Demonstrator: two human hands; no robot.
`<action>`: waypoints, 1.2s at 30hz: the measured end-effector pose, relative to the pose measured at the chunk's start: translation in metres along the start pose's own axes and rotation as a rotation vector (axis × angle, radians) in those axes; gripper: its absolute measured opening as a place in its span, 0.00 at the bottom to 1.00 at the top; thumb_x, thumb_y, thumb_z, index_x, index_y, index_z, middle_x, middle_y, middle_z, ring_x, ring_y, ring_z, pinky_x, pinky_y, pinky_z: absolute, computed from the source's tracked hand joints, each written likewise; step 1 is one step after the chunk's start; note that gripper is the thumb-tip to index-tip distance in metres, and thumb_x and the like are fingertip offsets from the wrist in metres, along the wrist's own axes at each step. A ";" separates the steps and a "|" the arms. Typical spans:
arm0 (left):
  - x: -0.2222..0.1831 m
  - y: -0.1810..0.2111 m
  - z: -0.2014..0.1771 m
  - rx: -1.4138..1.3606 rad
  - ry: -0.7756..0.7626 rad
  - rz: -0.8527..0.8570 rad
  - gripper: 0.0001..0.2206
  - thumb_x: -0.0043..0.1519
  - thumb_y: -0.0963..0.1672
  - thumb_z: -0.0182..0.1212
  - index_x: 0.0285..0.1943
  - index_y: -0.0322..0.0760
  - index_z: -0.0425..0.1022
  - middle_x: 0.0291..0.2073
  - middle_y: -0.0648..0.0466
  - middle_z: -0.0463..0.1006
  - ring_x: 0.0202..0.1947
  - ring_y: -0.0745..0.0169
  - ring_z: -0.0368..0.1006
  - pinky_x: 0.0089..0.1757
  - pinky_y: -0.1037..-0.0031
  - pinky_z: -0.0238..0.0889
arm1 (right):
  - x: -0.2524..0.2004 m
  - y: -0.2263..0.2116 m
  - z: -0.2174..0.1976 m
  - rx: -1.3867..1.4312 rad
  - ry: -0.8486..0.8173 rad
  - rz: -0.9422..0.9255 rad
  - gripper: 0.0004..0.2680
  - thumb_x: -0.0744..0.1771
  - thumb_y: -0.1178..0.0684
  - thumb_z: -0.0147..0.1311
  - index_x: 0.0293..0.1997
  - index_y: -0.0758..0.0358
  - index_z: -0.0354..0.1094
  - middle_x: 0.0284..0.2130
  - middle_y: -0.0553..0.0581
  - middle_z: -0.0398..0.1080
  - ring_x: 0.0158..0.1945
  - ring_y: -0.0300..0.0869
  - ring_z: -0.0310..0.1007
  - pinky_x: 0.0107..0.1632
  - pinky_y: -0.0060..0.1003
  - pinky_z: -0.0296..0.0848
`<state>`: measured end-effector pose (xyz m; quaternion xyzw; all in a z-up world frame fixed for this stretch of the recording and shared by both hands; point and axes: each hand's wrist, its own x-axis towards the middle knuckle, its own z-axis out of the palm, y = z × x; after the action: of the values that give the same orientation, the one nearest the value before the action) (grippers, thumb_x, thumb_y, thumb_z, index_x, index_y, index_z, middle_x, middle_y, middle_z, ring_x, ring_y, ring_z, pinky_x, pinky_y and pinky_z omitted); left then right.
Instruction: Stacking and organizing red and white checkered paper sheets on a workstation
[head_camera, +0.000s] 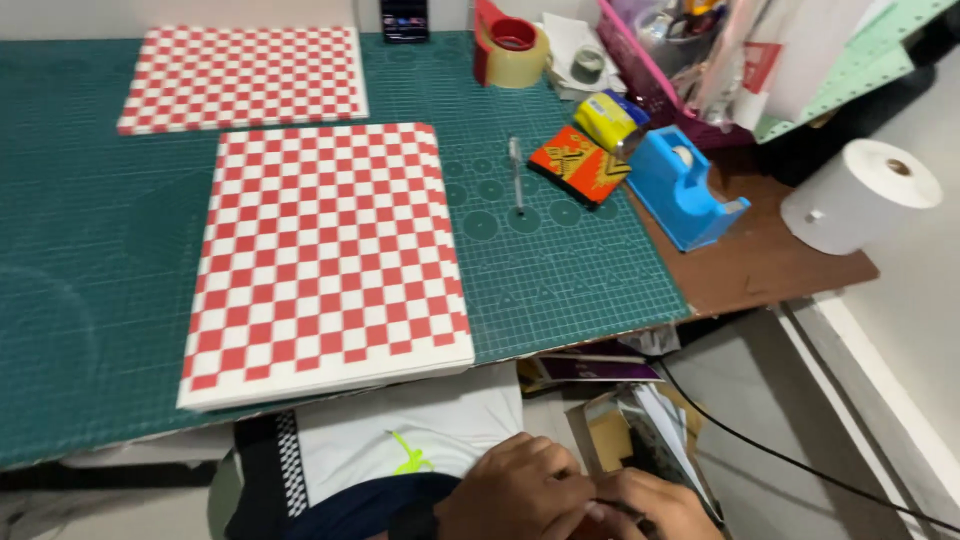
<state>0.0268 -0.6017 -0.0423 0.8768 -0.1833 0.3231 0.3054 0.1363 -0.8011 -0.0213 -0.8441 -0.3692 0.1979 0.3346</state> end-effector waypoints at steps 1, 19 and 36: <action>0.000 -0.002 0.002 0.053 0.007 0.025 0.05 0.65 0.43 0.60 0.37 0.38 0.74 0.34 0.50 0.71 0.30 0.50 0.70 0.34 0.60 0.65 | 0.004 0.014 -0.002 0.054 -0.130 -0.041 0.06 0.65 0.45 0.60 0.36 0.50 0.80 0.27 0.47 0.80 0.30 0.34 0.80 0.38 0.29 0.75; 0.016 0.000 0.013 -0.377 0.072 -0.446 0.10 0.65 0.41 0.55 0.28 0.37 0.66 0.24 0.51 0.73 0.27 0.51 0.70 0.34 0.62 0.62 | 0.012 -0.014 0.019 0.058 0.254 -0.406 0.07 0.66 0.61 0.53 0.26 0.64 0.63 0.21 0.55 0.54 0.25 0.41 0.53 0.30 0.37 0.53; 0.019 -0.006 -0.001 -0.236 0.112 -0.270 0.11 0.69 0.43 0.53 0.31 0.36 0.67 0.27 0.50 0.69 0.30 0.49 0.66 0.35 0.61 0.60 | 0.022 -0.022 0.019 -0.022 0.117 -0.450 0.08 0.69 0.52 0.48 0.32 0.61 0.68 0.26 0.52 0.63 0.31 0.41 0.61 0.36 0.37 0.62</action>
<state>0.0433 -0.5993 -0.0317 0.8320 -0.0834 0.3040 0.4565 0.1292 -0.7656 -0.0211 -0.7542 -0.5302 0.0651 0.3818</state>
